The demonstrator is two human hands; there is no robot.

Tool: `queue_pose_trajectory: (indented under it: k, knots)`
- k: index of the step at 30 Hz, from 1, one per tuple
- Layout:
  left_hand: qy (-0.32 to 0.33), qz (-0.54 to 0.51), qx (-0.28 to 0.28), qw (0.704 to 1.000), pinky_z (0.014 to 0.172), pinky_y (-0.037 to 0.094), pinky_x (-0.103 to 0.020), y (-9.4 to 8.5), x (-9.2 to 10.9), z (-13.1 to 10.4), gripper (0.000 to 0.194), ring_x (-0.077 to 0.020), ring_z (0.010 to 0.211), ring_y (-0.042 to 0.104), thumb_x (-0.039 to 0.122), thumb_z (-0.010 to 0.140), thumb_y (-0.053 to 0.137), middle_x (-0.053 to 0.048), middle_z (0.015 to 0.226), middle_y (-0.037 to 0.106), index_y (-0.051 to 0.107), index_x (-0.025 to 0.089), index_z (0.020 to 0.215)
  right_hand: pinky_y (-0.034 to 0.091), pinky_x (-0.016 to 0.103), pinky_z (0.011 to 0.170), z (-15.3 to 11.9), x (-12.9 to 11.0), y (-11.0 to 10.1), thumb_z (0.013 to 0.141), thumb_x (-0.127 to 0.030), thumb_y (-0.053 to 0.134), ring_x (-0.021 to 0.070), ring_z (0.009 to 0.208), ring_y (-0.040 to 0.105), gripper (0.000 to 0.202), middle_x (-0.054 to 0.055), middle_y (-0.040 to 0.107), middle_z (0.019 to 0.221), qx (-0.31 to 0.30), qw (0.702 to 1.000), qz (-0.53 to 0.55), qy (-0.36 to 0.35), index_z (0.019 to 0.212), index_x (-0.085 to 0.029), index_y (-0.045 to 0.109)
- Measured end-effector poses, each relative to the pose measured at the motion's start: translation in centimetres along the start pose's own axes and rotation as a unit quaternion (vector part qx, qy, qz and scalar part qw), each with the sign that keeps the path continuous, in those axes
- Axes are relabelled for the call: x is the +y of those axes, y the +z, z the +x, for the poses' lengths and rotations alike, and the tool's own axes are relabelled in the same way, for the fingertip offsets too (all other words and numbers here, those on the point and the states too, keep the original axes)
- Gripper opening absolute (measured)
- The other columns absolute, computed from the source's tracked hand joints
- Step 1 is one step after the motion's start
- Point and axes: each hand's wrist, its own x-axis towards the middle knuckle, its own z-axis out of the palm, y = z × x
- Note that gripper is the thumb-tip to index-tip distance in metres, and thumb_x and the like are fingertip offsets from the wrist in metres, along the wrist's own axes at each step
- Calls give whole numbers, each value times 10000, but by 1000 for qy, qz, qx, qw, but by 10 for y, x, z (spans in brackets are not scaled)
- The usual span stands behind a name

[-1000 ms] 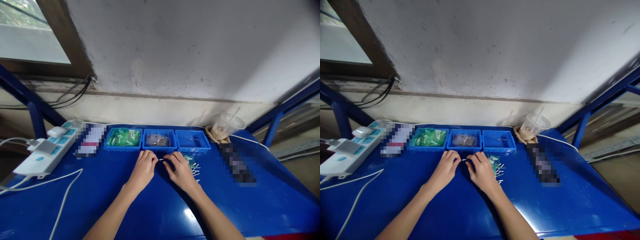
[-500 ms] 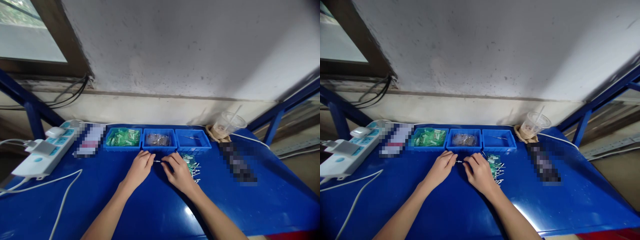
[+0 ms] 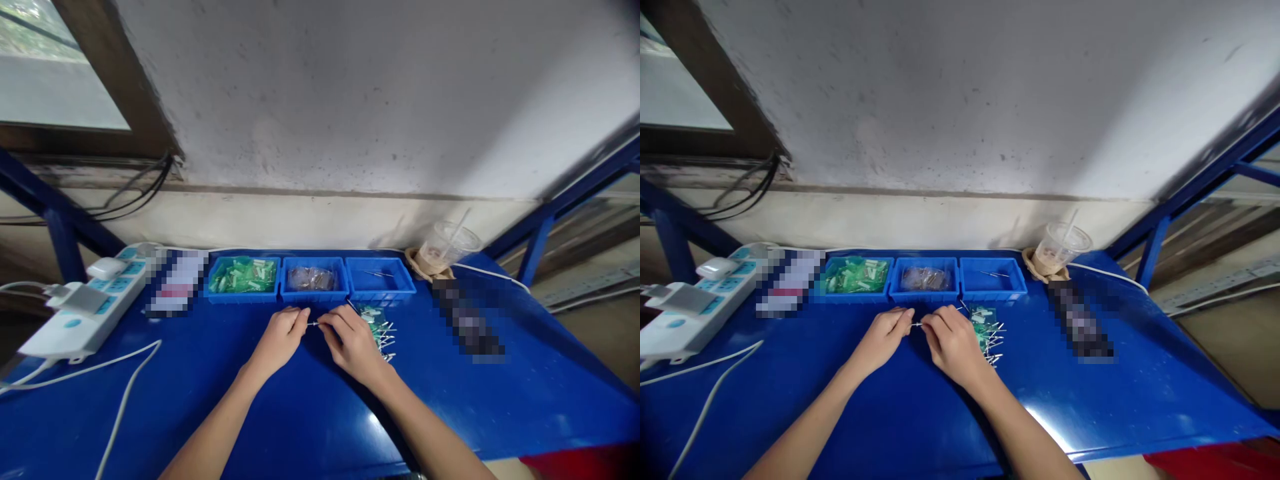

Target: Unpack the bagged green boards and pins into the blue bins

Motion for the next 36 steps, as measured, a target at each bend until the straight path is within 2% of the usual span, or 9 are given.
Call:
queue_pose_trajectory:
  k: [4, 6, 9, 11, 14, 17, 21, 28, 36]
  knots:
    - [18, -7, -18, 1000, 675, 377, -260, 3, 4, -2, 467, -130, 598, 510, 342, 937, 298, 11, 537, 499, 443, 175, 525, 434, 320, 725, 1, 2, -3, 886, -179, 456, 174, 783, 529, 97, 65, 597, 849, -16, 1000, 5, -9, 920, -178, 547]
    - [15, -18, -14, 1000, 712, 387, -257, 3, 6, -4, 469, -134, 646, 540, 350, 938, 303, 4, 579, 533, 496, 175, 548, 426, 306, 690, 4, 8, -10, 891, -191, 443, 168, 741, 519, 103, 58, 581, 791, 3, 1000, -6, -4, 864, -179, 542]
    - [9, -29, -23, 999, 713, 411, -245, 5, 8, -7, 392, -141, 737, 576, 350, 937, 311, -10, 735, 608, 579, 186, 704, 414, 295, 655, 7, 30, -25, 898, -236, 426, 166, 698, 513, 147, 47, 552, 725, 125, 987, -69, 75, 817, -178, 535]
    - [14, -2, -33, 999, 693, 420, -244, 11, 9, -7, 307, -141, 750, 580, 344, 932, 330, -9, 814, 622, 579, 203, 822, 417, 299, 653, 8, 51, -35, 890, -311, 451, 167, 681, 526, 176, 44, 560, 735, 223, 952, -128, 169, 915, -163, 543]
    - [19, 111, -13, 994, 672, 417, -257, 28, 12, -2, 206, -162, 804, 589, 339, 909, 397, -14, 925, 618, 564, 240, 975, 425, 298, 635, 7, 76, -42, 873, -398, 466, 177, 675, 541, 345, 34, 560, 715, 258, 919, -161, 250, 1085, -131, 518]
    - [5, 228, 8, 974, 630, 404, -269, 44, 16, 8, 252, -199, 860, 599, 363, 886, 447, -27, 1033, 589, 534, 293, 1111, 432, 308, 675, 6, 81, -40, 881, -390, 442, 186, 710, 545, 327, 43, 567, 715, 226, 932, -165, 229, 1053, -135, 554]
    - [-2, 279, -5, 960, 599, 383, -261, 51, 15, 15, 198, -187, 829, 611, 342, 907, 405, -17, 1012, 577, 575, 293, 996, 431, 296, 680, 6, 62, -30, 890, -336, 434, 183, 721, 539, 255, 52, 570, 722, 174, 963, -137, 156, 988, -159, 589]
    - [22, 210, 25, 977, 635, 378, -257, 44, 4, 13, 198, -165, 826, 604, 284, 932, 328, -6, 951, 619, 519, 234, 906, 422, 281, 679, 1, 45, -19, 866, -276, 492, 165, 736, 540, 167, 51, 602, 791, 14, 996, -85, 23, 955, -188, 603]
    - [50, 138, 58, 987, 652, 377, -254, 43, 1, 15, 297, -161, 755, 599, 299, 941, 289, -8, 804, 641, 500, 209, 753, 414, 276, 701, -2, 39, -24, 843, -219, 525, 160, 770, 536, 75, 37, 587, 800, -37, 997, -67, -9, 875, -203, 590]
